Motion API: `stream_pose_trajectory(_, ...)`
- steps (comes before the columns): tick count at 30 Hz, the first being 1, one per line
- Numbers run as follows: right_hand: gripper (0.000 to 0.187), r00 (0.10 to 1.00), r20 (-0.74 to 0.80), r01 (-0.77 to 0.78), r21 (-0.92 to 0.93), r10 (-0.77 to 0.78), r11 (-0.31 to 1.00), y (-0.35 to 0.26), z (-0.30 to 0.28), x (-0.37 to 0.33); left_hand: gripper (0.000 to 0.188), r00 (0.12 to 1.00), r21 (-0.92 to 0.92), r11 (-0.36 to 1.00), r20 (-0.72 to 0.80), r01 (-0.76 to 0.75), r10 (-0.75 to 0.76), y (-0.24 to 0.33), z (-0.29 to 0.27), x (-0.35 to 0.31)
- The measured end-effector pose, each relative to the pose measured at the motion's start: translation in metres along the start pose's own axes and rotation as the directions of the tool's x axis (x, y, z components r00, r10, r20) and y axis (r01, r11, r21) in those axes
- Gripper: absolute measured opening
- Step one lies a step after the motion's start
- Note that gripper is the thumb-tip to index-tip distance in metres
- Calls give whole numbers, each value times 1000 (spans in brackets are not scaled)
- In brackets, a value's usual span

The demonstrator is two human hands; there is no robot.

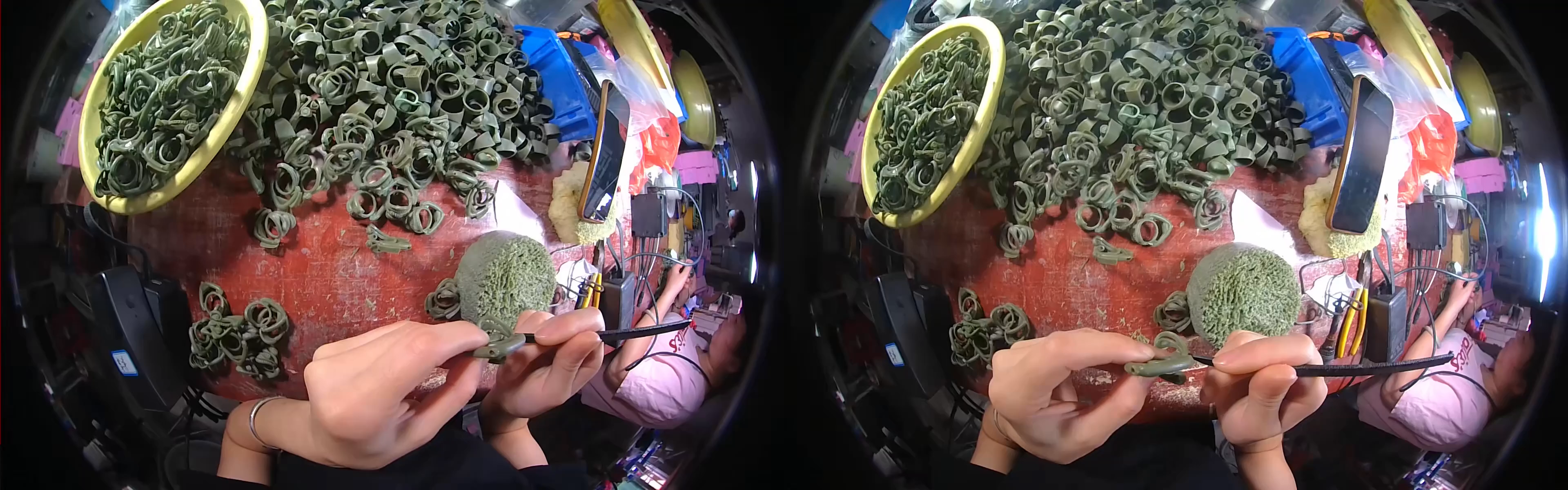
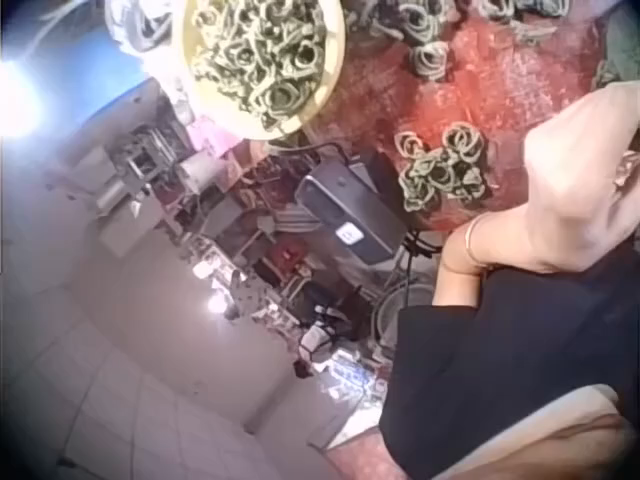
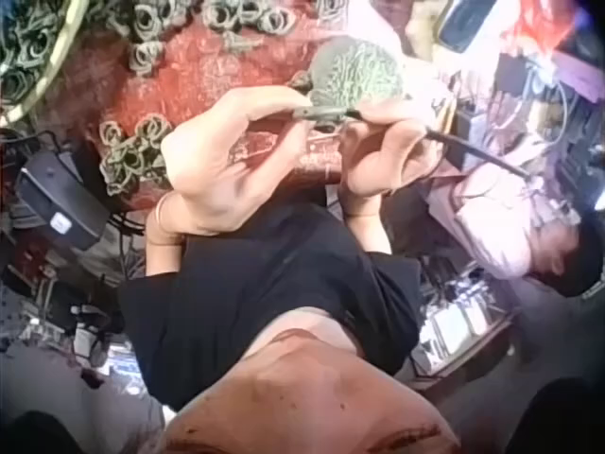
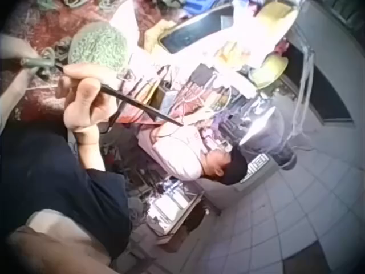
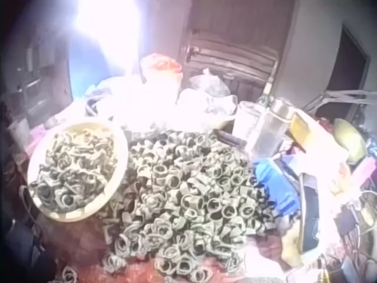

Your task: Trimming and assembling green wax ring components onto a base for candle production.

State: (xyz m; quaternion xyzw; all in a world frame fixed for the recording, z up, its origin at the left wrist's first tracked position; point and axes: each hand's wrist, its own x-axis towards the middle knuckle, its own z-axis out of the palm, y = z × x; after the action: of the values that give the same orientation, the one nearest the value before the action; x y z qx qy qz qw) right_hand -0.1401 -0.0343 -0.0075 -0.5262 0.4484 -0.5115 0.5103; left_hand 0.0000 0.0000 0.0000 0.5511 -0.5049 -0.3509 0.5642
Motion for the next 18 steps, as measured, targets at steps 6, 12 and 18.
stream_pose_trajectory(6,42,995,-47,89,-57,-92,994,3,7,0,24,1000,6,1000,22,8,-8,0,-1,1)
stream_pose_trajectory(12,38,942,-27,324,-184,-335,928,9,3,-1,23,1000,-17,1000,-15,-11,10,-1,0,-1)
stream_pose_trajectory(18,29,929,83,362,6,-361,932,12,5,4,22,1000,7,1000,24,-13,13,0,-3,1)
